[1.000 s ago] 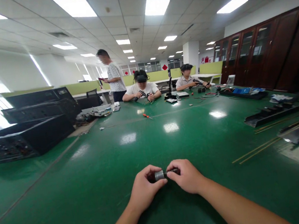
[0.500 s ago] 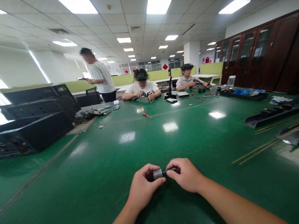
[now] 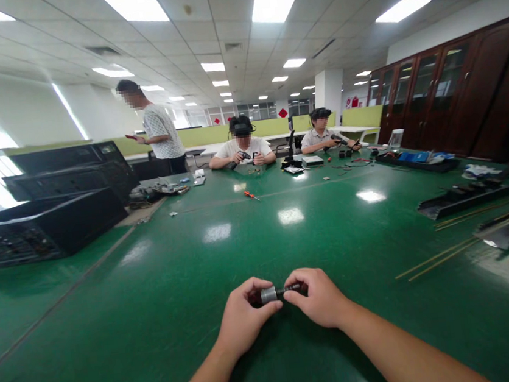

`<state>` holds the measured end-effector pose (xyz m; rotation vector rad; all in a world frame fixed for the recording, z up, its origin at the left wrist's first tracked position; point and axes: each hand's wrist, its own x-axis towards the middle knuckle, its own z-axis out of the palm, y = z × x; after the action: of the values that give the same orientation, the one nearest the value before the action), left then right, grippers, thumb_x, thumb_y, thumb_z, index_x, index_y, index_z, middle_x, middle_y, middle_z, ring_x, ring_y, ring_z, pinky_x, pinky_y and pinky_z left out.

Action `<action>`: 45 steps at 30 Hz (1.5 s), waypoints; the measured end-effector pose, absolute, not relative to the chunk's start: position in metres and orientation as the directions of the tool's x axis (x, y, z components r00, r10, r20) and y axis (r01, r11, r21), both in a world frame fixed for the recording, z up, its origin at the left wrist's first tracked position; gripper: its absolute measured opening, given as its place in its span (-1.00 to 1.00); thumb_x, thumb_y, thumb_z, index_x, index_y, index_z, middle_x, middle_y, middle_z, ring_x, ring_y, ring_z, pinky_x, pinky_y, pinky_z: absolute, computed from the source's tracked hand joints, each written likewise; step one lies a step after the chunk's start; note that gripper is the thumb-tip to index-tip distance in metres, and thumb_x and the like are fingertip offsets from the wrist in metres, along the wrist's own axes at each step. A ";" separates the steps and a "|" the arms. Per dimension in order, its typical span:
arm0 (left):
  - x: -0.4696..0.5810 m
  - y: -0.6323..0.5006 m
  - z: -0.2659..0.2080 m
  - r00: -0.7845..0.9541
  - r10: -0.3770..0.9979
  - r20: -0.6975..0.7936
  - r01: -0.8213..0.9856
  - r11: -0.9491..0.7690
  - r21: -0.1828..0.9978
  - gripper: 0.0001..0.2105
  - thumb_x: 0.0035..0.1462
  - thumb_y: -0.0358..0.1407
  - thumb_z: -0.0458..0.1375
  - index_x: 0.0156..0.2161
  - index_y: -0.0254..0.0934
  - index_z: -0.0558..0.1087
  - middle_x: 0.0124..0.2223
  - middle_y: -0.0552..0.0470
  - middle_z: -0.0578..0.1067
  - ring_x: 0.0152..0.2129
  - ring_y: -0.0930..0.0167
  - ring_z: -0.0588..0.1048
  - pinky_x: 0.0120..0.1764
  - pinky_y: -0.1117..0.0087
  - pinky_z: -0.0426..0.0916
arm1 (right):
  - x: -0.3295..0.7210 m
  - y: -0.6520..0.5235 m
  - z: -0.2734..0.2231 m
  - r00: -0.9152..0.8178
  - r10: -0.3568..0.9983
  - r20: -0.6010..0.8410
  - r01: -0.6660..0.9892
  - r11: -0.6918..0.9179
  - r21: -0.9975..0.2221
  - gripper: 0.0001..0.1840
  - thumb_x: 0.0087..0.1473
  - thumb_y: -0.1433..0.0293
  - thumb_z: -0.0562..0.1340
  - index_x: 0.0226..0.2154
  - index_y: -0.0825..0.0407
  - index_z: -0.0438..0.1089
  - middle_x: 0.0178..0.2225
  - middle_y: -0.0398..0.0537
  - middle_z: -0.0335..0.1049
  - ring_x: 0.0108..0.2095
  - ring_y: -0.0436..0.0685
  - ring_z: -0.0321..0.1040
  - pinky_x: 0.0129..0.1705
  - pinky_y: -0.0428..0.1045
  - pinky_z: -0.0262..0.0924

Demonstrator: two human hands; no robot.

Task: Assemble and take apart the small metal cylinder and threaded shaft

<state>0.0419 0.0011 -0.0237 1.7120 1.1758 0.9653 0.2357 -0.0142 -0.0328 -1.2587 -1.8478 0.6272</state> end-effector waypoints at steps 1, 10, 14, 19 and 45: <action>0.042 0.001 -0.024 0.265 0.955 0.137 0.318 -0.220 0.922 -0.73 -0.17 -0.29 0.35 -0.30 -0.29 0.46 -0.38 0.04 0.54 -0.41 0.33 0.49 -0.31 0.36 0.35 | 0.236 -0.014 -0.033 -0.190 0.923 0.334 0.526 0.382 -0.760 -0.91 0.03 0.38 0.28 -0.38 0.02 0.50 -0.43 -0.14 0.46 -0.40 0.05 0.35 -0.34 -0.08 0.14; 0.040 0.004 -0.027 0.246 0.958 0.148 0.316 -0.224 0.922 -0.72 -0.18 -0.28 0.37 -0.29 -0.29 0.49 -0.38 0.04 0.55 -0.42 0.34 0.50 -0.32 0.38 0.36 | 0.236 -0.012 -0.035 -0.168 0.946 0.277 0.457 0.324 -0.829 -0.89 0.02 0.37 0.27 -0.38 0.05 0.51 -0.47 -0.14 0.45 -0.45 0.03 0.32 -0.39 -0.10 0.14; 0.040 0.003 -0.027 0.238 0.960 0.150 0.314 -0.222 0.923 -0.71 -0.17 -0.28 0.37 -0.27 -0.29 0.49 -0.36 0.03 0.55 -0.41 0.33 0.50 -0.30 0.36 0.37 | 0.236 -0.011 -0.036 -0.161 0.953 0.255 0.435 0.300 -0.849 -0.88 0.01 0.36 0.27 -0.38 0.06 0.50 -0.48 -0.14 0.44 -0.47 0.02 0.30 -0.40 -0.10 0.13; 0.040 0.004 -0.028 0.236 0.961 0.145 0.301 -0.214 0.929 -0.70 -0.16 -0.30 0.38 -0.26 -0.31 0.48 -0.35 0.01 0.55 -0.40 0.34 0.50 -0.28 0.36 0.36 | 0.236 -0.011 -0.037 -0.159 0.956 0.246 0.410 0.291 -0.864 -0.88 0.01 0.37 0.27 -0.38 0.06 0.50 -0.47 -0.14 0.44 -0.46 0.02 0.31 -0.41 -0.11 0.13; 0.037 0.006 -0.034 0.217 0.965 0.144 0.240 -0.196 0.951 -0.63 -0.15 -0.23 0.40 -0.21 -0.32 0.48 -0.32 -0.04 0.58 -0.37 0.30 0.53 -0.24 0.31 0.38 | 0.236 -0.011 -0.039 -0.132 0.954 0.271 0.370 0.301 -0.879 -0.89 0.03 0.37 0.27 -0.37 0.07 0.49 -0.50 -0.16 0.42 -0.50 0.00 0.27 -0.45 -0.12 0.10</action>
<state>0.0370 0.0062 -0.0341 1.6193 1.1566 1.0457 0.2362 -0.0115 -0.0388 -1.2165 -1.6780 0.8224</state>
